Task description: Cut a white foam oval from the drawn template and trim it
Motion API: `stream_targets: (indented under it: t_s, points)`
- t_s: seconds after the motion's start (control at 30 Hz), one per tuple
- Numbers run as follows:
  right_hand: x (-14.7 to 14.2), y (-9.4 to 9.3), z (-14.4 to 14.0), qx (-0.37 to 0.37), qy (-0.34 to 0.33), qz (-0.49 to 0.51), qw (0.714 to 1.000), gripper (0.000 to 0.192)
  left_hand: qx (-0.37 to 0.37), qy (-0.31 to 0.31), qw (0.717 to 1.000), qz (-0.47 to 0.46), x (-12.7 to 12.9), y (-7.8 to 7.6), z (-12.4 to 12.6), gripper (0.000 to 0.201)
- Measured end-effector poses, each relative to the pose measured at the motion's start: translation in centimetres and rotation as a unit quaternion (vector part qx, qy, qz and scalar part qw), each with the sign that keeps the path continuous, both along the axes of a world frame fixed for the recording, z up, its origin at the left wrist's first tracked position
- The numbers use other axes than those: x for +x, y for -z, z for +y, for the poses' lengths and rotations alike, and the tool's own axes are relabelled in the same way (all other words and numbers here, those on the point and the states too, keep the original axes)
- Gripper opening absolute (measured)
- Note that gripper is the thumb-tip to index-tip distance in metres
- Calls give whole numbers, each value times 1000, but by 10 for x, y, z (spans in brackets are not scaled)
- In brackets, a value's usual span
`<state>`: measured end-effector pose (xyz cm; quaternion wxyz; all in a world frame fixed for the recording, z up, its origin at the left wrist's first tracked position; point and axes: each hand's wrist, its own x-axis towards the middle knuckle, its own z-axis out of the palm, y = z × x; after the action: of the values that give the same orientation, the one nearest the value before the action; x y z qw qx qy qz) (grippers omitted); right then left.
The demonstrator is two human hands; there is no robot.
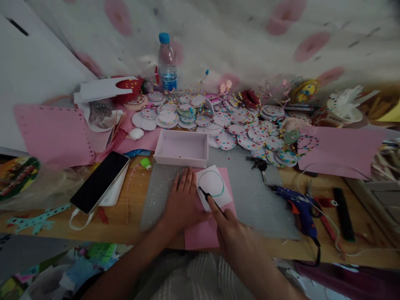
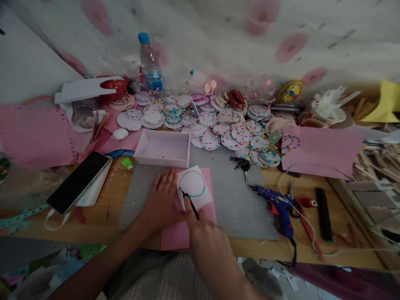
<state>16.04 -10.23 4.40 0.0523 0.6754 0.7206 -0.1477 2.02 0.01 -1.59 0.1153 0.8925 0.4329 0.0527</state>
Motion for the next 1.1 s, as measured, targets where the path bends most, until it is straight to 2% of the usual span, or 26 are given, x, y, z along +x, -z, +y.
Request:
stream_targets:
  t_s: [0.1,0.33,0.67,0.8,1.0,1.1]
  points:
    - [4,-5,2,-12,-27,-31,999,83,6,2,1000,1,-1,0,0,107]
    - [41,-17,6,-20,-97,-13,995,84,-7,-5,1000,8,2,-6,0,119]
    - [61,-17,5,13,-134,-34,990,82,1,2,1000,-13,1,-5,-1,117]
    - [68,-16,6,5,-119,23,993,76,2,10,1000,-11,-1,-5,3,118]
    - [60,-19,-2,-46,-52,159,985,65,-9,162,987,6,-16,-6,25,119]
    - [51,-20,-6,-39,-15,200,979,59,-12,170,985,10,-20,-4,30,121]
